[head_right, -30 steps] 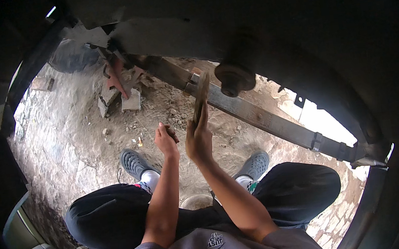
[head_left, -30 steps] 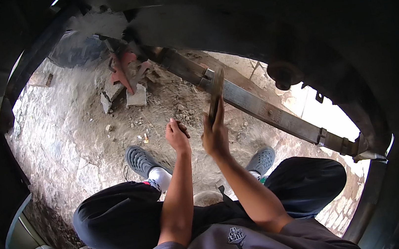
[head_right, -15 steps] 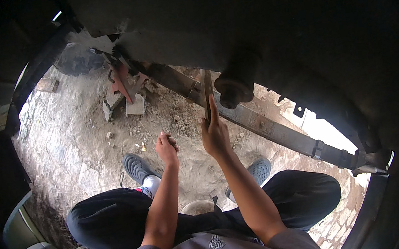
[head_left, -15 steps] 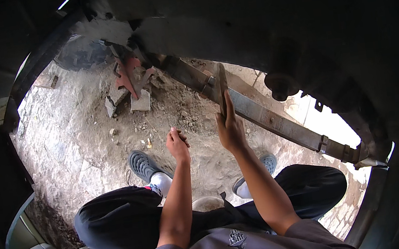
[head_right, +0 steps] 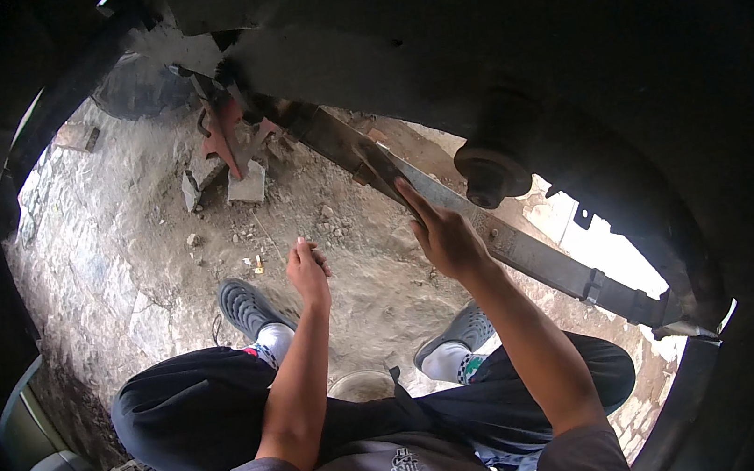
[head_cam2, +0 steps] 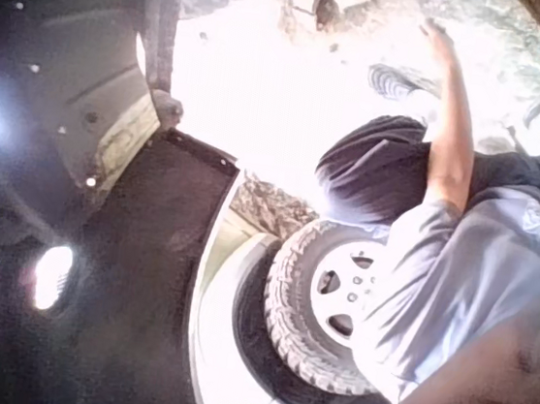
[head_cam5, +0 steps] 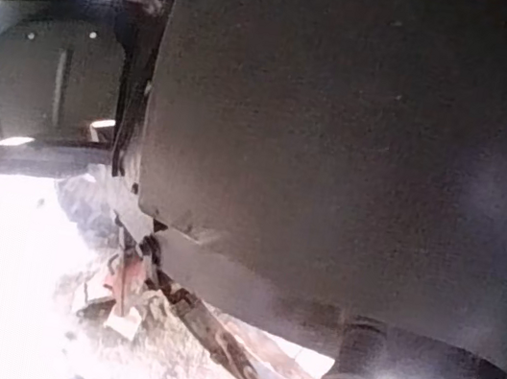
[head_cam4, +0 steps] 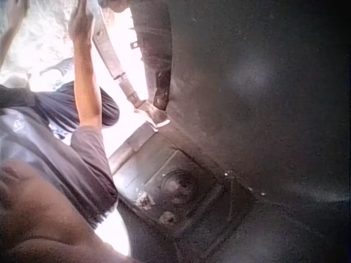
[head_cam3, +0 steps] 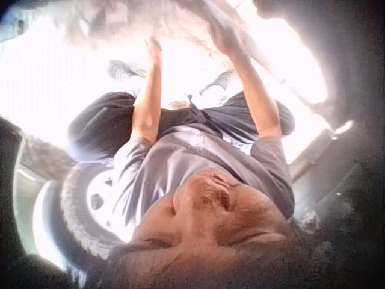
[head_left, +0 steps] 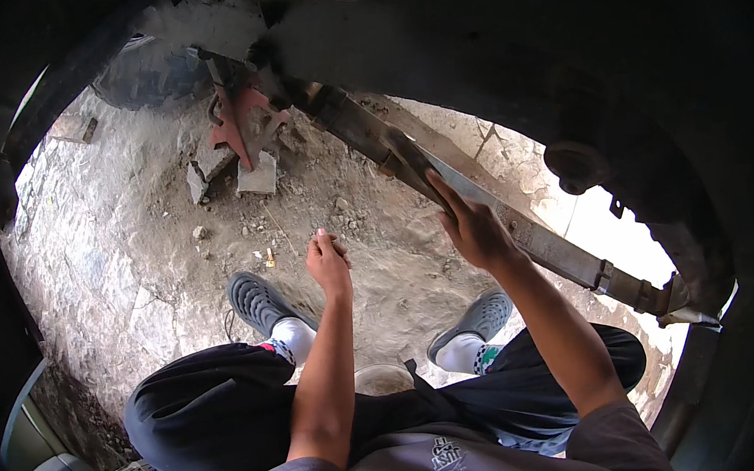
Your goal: The person sits beneath a vehicle and uses a hammer to strike a metal bracket on the undercarriage. They then use their hands to adjust and secure the bracket in place.
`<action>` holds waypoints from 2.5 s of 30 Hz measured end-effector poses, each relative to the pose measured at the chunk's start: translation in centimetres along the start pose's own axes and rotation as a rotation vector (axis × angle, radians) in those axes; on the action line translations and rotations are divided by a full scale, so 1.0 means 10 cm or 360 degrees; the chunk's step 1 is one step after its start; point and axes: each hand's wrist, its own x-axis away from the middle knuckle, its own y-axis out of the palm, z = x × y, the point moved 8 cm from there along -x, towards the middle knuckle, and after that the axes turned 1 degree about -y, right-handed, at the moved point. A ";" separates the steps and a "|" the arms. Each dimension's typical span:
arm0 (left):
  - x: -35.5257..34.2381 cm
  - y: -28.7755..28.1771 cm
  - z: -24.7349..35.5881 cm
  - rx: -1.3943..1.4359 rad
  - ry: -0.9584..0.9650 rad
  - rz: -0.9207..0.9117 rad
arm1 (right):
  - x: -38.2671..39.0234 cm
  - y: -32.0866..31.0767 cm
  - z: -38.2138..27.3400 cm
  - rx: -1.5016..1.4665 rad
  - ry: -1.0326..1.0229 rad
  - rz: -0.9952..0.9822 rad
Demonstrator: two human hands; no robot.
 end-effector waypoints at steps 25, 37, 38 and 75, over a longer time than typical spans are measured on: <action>-0.16 -0.23 -0.10 -0.0085 -0.0011 0.0019 | -0.24 0.63 -0.62 -0.0230 0.0512 0.0174; -0.18 -0.33 0.00 -0.0095 -0.0010 0.0089 | -0.16 0.40 -0.74 -0.0327 0.0350 0.0429; -0.18 -0.31 -0.01 -0.0080 -0.0004 0.0073 | -0.12 0.43 -0.80 -0.0250 0.0289 0.0492; -0.06 -0.20 0.02 -0.0125 0.0006 -0.0021 | -0.96 0.40 -0.23 -0.0451 0.0840 0.0242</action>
